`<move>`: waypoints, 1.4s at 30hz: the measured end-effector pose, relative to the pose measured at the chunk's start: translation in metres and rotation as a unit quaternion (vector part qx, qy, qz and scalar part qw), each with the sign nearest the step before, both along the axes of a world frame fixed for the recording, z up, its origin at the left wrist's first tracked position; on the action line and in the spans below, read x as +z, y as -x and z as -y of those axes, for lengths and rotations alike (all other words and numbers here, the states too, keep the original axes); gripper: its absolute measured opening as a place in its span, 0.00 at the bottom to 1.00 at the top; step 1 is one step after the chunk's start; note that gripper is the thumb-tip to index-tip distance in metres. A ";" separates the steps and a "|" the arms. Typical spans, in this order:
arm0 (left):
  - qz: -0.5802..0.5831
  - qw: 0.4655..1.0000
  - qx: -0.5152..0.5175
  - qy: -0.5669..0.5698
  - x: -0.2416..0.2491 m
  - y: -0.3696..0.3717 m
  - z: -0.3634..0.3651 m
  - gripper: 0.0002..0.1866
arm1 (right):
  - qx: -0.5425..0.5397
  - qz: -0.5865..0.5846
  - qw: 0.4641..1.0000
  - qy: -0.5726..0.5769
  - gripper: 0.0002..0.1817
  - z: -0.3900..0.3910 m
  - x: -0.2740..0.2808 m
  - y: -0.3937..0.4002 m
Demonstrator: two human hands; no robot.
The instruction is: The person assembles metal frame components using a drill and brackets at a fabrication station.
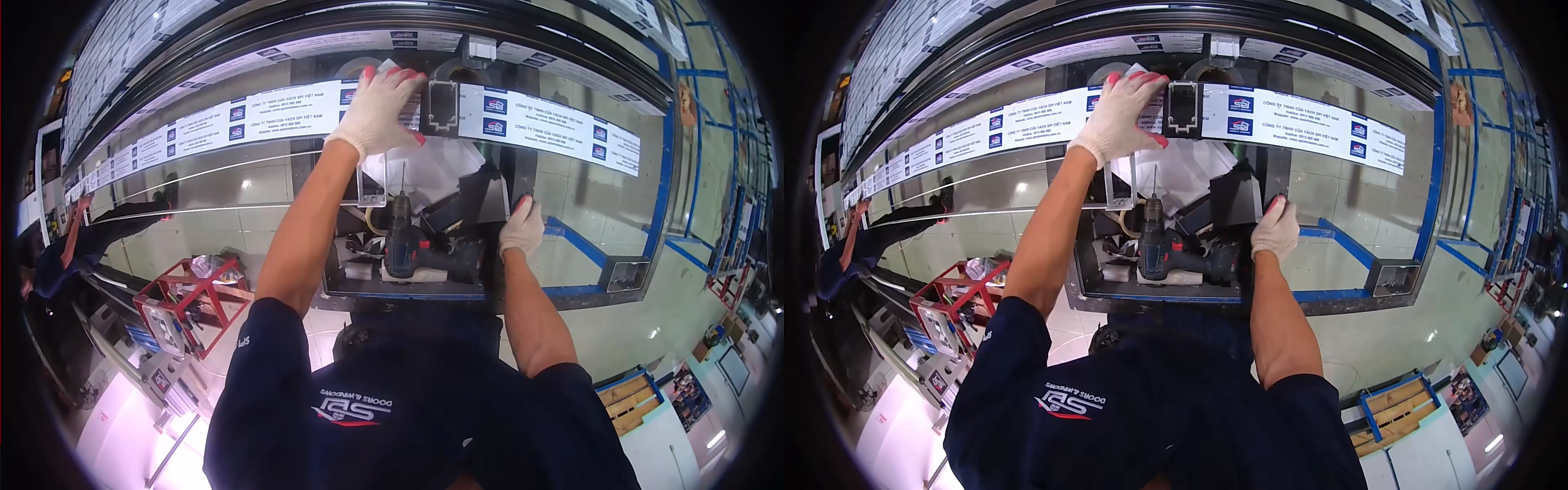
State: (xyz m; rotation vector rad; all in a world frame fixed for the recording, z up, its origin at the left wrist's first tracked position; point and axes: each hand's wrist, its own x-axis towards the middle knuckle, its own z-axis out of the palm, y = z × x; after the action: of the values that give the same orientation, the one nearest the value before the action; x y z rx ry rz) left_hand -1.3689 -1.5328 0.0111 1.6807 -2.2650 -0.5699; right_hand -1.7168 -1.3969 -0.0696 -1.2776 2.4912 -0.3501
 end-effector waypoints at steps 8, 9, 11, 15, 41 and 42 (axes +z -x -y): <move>-0.074 0.990 -0.035 -0.114 0.004 -0.015 0.028 0.64 | -0.022 0.018 0.998 -0.051 0.34 -0.004 -0.001 0.002; -0.063 0.993 -0.047 -0.088 -0.002 -0.017 0.027 0.64 | -0.021 0.016 0.999 -0.044 0.34 -0.005 -0.001 0.000; -0.061 0.993 -0.051 -0.086 0.003 -0.017 0.026 0.63 | -0.023 0.021 0.999 -0.039 0.34 -0.006 0.000 -0.002; -0.053 0.993 -0.047 -0.098 -0.002 -0.017 0.025 0.61 | -0.022 0.009 0.999 -0.029 0.32 -0.008 -0.005 0.000; 0.115 0.989 -0.052 -0.082 0.019 -0.007 0.024 0.59 | -0.022 0.043 0.997 -0.060 0.32 -0.005 0.007 0.000; 0.123 0.989 -0.048 -0.069 0.018 -0.008 0.020 0.59 | -0.022 0.045 0.997 -0.062 0.32 -0.004 0.008 0.000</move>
State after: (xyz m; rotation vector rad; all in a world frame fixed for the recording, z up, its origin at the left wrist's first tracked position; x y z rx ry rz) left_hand -1.3608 -1.5529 0.0291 1.8032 -2.5426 -0.5807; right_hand -1.7169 -1.3929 -0.0619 -1.1352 2.4266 -0.2541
